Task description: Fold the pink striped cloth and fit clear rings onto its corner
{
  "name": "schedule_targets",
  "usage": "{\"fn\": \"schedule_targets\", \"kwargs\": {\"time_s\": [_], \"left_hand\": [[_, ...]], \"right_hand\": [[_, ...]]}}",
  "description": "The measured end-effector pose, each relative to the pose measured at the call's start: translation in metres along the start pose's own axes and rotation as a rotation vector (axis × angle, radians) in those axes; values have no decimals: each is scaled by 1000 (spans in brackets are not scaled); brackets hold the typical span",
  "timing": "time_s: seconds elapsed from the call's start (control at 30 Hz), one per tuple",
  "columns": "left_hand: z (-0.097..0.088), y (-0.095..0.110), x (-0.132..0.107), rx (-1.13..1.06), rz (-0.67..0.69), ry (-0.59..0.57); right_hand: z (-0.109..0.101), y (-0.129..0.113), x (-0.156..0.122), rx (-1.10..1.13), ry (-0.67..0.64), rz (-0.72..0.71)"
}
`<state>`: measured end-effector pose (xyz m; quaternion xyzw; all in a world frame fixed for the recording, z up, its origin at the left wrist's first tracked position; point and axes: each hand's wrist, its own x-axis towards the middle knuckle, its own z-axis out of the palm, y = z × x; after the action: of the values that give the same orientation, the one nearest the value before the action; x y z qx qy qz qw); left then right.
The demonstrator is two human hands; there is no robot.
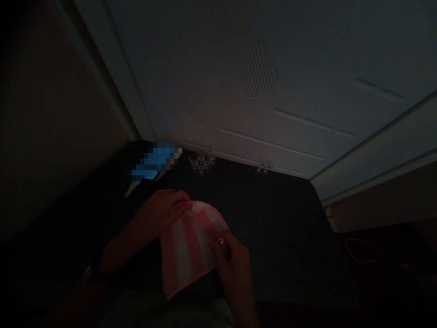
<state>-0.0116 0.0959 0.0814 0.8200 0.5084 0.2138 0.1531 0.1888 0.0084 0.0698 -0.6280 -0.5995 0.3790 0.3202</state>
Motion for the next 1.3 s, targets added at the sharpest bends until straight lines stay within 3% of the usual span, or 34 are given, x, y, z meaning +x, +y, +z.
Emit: {"fn": "schedule_targets", "kwargs": {"time_s": [0.2, 0.4, 0.47, 0.63, 0.7, 1.03, 1.3], "left_hand": [[15, -8, 7, -15, -93, -47], [20, -14, 4, 120, 13, 148], [19, -16, -3, 103, 52, 165], [31, -23, -23, 0, 193, -39], [37, -25, -28, 26, 180, -95], [40, -5, -45, 217, -9, -20], [44, 12, -61, 187, -40, -53]], "right_hand": [[-10, 1, 10, -41, 2, 63], [2, 2, 9, -70, -3, 28], [5, 6, 8, -63, 9, 11], [6, 17, 8, -46, 48, 7], [4, 19, 8, -55, 61, -13], [-9, 10, 11, -39, 70, -31], [-19, 18, 47, -193, 190, -97]]}}
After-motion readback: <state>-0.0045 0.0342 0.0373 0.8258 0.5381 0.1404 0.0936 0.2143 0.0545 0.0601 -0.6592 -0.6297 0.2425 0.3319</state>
